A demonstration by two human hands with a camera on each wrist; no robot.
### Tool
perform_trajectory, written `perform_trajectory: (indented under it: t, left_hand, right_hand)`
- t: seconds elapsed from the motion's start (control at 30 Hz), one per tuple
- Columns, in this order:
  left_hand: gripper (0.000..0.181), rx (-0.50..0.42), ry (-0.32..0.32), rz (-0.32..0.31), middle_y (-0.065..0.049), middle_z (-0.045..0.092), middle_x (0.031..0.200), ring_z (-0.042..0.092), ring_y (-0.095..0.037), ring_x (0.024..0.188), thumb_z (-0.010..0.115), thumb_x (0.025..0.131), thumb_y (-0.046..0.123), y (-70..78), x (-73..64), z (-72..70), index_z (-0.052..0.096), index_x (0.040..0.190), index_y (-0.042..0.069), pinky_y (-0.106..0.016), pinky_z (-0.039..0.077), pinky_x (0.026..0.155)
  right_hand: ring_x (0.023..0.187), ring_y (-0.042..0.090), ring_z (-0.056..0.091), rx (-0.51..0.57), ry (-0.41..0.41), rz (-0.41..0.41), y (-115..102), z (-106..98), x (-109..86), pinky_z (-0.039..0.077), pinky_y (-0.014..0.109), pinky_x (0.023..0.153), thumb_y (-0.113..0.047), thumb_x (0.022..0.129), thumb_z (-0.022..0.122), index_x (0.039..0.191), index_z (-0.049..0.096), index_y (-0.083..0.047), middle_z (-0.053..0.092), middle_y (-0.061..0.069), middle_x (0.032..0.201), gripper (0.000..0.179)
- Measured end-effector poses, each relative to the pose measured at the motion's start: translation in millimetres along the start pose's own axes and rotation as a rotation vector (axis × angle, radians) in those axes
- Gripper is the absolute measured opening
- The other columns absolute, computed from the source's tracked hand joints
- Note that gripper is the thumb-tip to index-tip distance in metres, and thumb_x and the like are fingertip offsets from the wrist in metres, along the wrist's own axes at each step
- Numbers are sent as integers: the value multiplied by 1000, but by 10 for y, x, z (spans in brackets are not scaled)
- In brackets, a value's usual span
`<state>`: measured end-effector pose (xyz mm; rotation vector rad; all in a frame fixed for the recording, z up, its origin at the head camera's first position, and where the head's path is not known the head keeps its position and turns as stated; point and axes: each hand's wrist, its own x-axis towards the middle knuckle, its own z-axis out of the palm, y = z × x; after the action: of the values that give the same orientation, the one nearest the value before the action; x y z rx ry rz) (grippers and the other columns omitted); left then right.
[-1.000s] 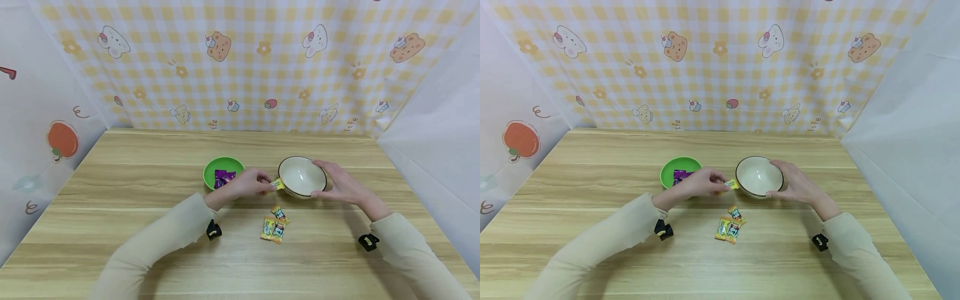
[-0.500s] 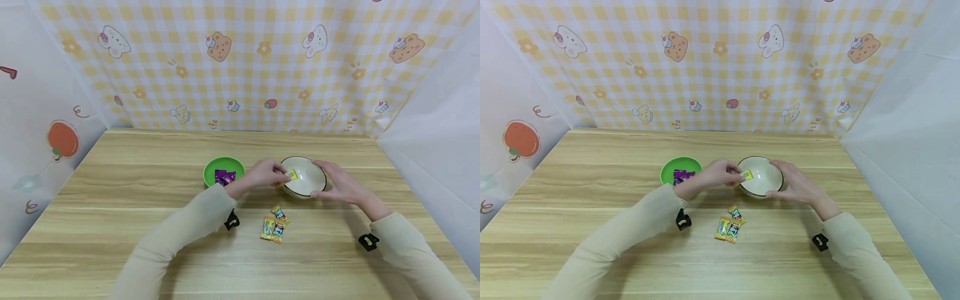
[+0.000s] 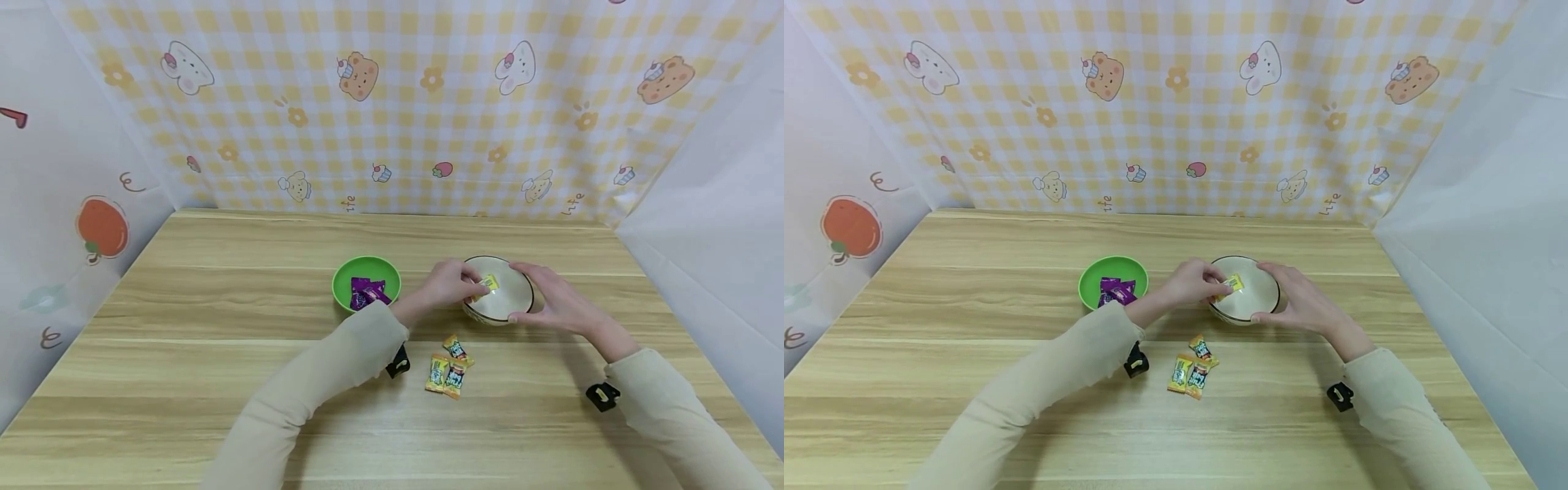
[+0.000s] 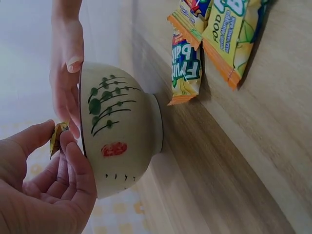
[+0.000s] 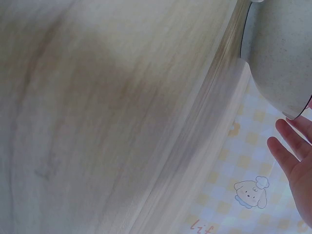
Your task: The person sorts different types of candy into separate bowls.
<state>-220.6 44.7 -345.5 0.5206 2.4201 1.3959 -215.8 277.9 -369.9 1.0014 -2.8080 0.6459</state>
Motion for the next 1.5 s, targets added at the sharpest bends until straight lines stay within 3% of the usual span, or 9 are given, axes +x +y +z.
perform_trajectory:
  t: [0.3,0.43,0.63,0.8,1.0,1.23,1.5]
  left_hand:
    - [18,22,12,25,-5,60,69,54,-11,54,66,80,25,-1,-50,-15,65,85,7,-18,42,46]
    - [18,10,20,31,-2,58,68,57,-18,59,67,79,25,2,-118,-72,65,86,9,-19,42,46]
    - [17,27,16,54,0,56,69,52,-13,61,68,78,25,-33,-258,-204,65,85,10,-21,43,48]
    - [17,-17,-42,68,-2,58,73,57,-18,63,68,79,21,-129,-401,-296,64,88,8,-26,49,54]
    - [18,21,-114,108,1,59,72,57,-14,60,69,77,20,-298,-576,-283,63,88,6,-26,49,54]
    - [27,-99,-256,1,-6,60,73,60,-31,61,68,78,12,-448,-730,-187,58,98,-2,-36,51,54]
    - [27,101,-312,-43,-5,60,61,57,-20,47,71,75,20,-533,-788,-90,55,91,5,-25,46,43]
  right_hand:
    - [115,30,37,-8,-3,2,10,6,-5,35,48,88,-44,65,75,131,35,-3,41,14,128,87]
    - [115,30,37,-7,0,5,7,5,-4,34,49,89,-44,64,75,131,36,-3,41,14,128,87]
    - [115,30,37,-9,6,-6,1,3,1,34,48,89,-43,63,76,130,36,-2,42,15,127,88]
    - [114,31,38,-14,17,-15,-4,-5,3,35,48,88,-42,62,77,129,37,-1,43,16,126,88]
    - [113,32,38,-19,18,-21,-10,-6,-3,35,48,87,-42,62,77,128,37,0,43,17,125,88]
    - [113,32,38,-20,20,-26,-17,-7,-1,35,48,88,-42,62,77,128,38,0,43,17,126,87]
    - [113,33,38,-29,17,-32,3,-6,4,34,49,88,-42,63,76,129,37,0,43,18,126,87]
